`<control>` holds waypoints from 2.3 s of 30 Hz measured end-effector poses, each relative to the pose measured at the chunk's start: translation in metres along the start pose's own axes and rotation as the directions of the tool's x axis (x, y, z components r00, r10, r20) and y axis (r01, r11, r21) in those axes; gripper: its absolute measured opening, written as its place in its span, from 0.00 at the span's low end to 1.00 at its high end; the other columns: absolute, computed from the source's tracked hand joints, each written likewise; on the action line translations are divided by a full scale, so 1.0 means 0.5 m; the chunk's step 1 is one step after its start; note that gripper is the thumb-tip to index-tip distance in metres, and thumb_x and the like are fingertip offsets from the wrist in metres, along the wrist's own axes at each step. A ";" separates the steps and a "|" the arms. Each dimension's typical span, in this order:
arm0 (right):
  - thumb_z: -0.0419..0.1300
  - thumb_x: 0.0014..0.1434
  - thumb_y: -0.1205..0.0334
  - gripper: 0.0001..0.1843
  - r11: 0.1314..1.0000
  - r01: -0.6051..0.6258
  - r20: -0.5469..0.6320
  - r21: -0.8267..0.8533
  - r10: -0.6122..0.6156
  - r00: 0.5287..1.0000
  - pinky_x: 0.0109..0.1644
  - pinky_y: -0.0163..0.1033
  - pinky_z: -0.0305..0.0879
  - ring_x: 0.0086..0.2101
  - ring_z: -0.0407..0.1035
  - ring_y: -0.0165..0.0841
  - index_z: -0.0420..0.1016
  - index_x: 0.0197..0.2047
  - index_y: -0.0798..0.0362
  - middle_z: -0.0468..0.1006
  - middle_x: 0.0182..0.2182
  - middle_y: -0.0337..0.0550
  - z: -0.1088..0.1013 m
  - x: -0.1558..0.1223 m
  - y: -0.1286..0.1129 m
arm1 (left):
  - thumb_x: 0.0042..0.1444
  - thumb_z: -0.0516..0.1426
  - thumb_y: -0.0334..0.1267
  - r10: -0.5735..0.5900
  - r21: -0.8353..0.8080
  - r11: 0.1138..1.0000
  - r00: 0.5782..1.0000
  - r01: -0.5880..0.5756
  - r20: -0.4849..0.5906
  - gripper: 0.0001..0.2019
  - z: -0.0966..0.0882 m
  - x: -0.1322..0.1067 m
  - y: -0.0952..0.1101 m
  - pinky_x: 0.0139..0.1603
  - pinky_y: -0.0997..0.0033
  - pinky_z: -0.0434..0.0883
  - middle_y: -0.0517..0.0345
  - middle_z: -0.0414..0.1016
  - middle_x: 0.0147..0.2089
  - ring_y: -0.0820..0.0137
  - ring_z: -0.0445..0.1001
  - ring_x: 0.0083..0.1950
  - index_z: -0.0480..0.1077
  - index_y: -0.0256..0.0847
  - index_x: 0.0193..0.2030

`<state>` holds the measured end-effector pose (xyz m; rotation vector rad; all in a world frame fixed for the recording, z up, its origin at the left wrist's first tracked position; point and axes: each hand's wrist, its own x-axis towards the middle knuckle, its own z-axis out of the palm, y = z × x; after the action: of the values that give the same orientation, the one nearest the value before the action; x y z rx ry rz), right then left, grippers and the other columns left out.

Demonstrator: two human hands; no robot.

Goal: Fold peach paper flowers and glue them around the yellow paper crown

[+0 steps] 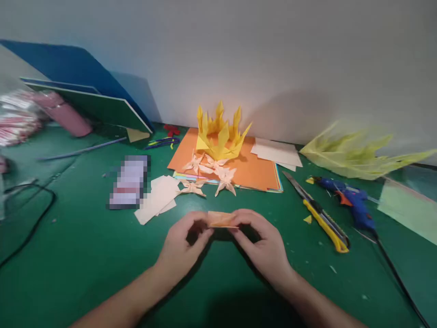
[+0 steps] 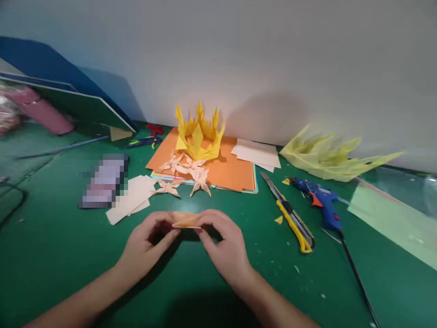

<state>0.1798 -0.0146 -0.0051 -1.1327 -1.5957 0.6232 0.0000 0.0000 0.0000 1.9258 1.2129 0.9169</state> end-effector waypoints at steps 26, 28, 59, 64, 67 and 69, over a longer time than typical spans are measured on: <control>0.59 0.58 0.67 0.06 0.970 0.096 0.242 -0.222 -0.040 0.969 0.34 0.36 0.64 0.29 0.69 0.31 0.77 0.33 0.50 0.79 0.28 0.38 -0.003 -0.010 0.005 | 0.59 0.53 0.32 0.335 0.279 0.887 0.928 -0.368 0.160 0.06 -0.028 0.012 -0.004 0.43 0.65 0.71 0.55 0.78 0.38 0.68 0.74 0.40 0.72 0.41 0.37; 0.58 0.59 0.67 0.07 0.973 0.083 0.244 -0.215 -0.029 0.969 0.35 0.36 0.64 0.29 0.70 0.30 0.77 0.34 0.50 0.80 0.29 0.38 -0.003 -0.009 0.003 | 0.60 0.51 0.32 0.332 0.272 0.888 0.926 -0.371 0.177 0.07 -0.028 0.013 -0.002 0.42 0.66 0.70 0.56 0.78 0.37 0.69 0.74 0.39 0.72 0.41 0.38; 0.53 0.62 0.67 0.11 0.905 0.203 0.290 -0.374 -0.093 0.952 0.34 0.38 0.65 0.31 0.68 0.33 0.77 0.35 0.53 0.76 0.29 0.44 -0.005 -0.013 0.003 | 0.57 0.53 0.35 -0.030 0.390 0.921 0.995 -0.011 0.099 0.05 -0.001 0.003 -0.001 0.33 0.69 0.66 0.63 0.65 0.27 0.69 0.66 0.31 0.60 0.41 0.31; 0.53 0.62 0.60 0.13 0.877 0.256 0.295 -0.407 -0.139 0.945 0.33 0.38 0.64 0.30 0.66 0.33 0.77 0.34 0.54 0.74 0.27 0.44 -0.004 -0.017 0.000 | 0.56 0.54 0.34 -0.031 0.323 0.946 0.998 0.013 0.053 0.08 -0.001 0.008 0.001 0.34 0.69 0.68 0.57 0.67 0.37 0.69 0.68 0.35 0.61 0.39 0.42; 0.51 0.64 0.59 0.16 0.847 0.284 0.312 -0.449 -0.148 0.938 0.32 0.39 0.63 0.29 0.65 0.33 0.77 0.33 0.55 0.74 0.26 0.44 -0.002 -0.020 -0.002 | 0.58 0.52 0.31 0.013 0.303 0.951 0.990 -0.056 0.143 0.04 -0.004 0.015 -0.002 0.39 0.68 0.68 0.57 0.67 0.37 0.69 0.69 0.38 0.65 0.40 0.39; 0.49 0.65 0.60 0.18 0.835 0.287 0.320 -0.470 -0.142 0.937 0.32 0.38 0.63 0.28 0.65 0.33 0.77 0.32 0.54 0.74 0.26 0.44 -0.001 -0.020 -0.003 | 0.59 0.50 0.30 0.024 0.303 0.950 0.984 -0.077 0.176 0.06 -0.005 0.018 -0.003 0.39 0.68 0.68 0.58 0.67 0.35 0.70 0.68 0.37 0.66 0.39 0.33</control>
<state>0.1800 -0.0242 -0.0083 -1.2538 -2.1813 0.2026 0.0002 0.0092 0.0019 2.2404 1.2684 0.5972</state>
